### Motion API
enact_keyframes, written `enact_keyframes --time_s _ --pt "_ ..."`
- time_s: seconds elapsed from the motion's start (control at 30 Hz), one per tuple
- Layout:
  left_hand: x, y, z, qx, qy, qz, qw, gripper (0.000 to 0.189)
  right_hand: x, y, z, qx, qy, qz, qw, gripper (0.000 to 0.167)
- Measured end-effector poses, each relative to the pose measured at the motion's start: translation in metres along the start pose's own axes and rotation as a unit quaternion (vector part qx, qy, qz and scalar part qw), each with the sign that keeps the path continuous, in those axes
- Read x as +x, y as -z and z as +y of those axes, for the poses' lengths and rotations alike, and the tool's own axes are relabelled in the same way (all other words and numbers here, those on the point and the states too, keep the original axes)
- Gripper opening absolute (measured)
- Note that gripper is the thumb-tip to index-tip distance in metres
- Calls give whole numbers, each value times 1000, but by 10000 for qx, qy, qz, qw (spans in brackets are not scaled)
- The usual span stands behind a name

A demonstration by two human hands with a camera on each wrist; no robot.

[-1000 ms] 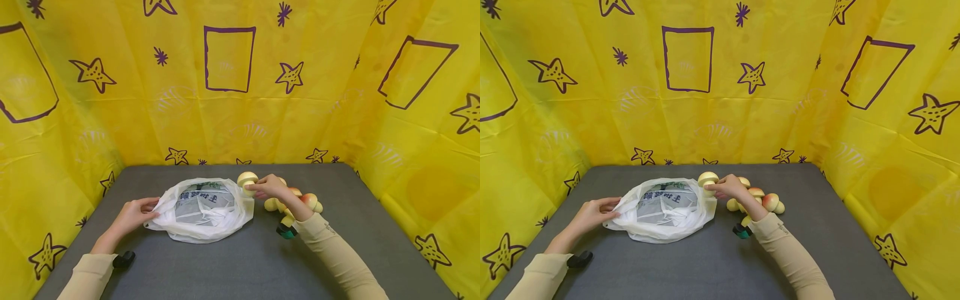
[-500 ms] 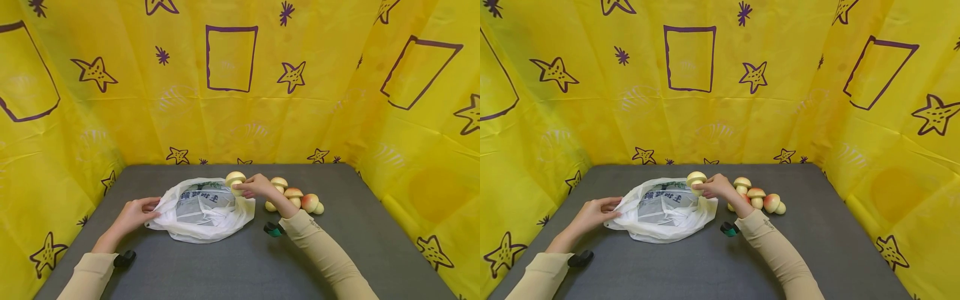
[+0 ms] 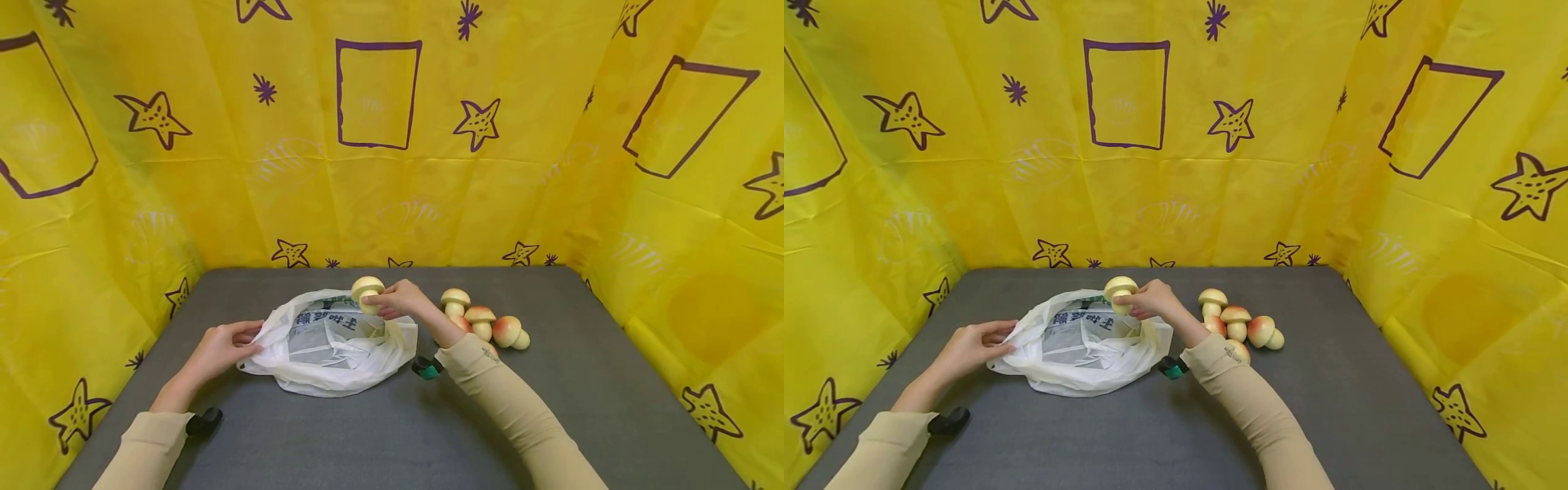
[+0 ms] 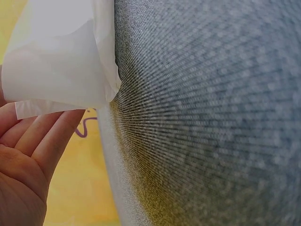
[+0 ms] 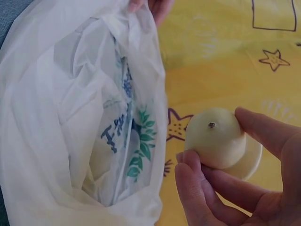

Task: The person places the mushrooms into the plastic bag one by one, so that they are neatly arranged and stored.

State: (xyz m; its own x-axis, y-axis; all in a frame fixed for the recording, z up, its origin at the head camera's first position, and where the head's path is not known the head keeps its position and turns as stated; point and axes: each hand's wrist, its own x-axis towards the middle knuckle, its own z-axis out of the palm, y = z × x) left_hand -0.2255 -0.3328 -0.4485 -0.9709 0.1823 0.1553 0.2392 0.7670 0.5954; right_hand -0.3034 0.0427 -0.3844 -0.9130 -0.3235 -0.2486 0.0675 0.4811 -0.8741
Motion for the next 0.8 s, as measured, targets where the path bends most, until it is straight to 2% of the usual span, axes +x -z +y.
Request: enact_keyframes --time_s 0.53,0.8 --pt "-1 -1 -2 -57 24 -9 10000 51 19 -26 -9 353 -83 -56 9993 52" --pt "0 -1 -2 -30 -4 20 10000 51 26 -38 -11 511 -188 70 9985 51"
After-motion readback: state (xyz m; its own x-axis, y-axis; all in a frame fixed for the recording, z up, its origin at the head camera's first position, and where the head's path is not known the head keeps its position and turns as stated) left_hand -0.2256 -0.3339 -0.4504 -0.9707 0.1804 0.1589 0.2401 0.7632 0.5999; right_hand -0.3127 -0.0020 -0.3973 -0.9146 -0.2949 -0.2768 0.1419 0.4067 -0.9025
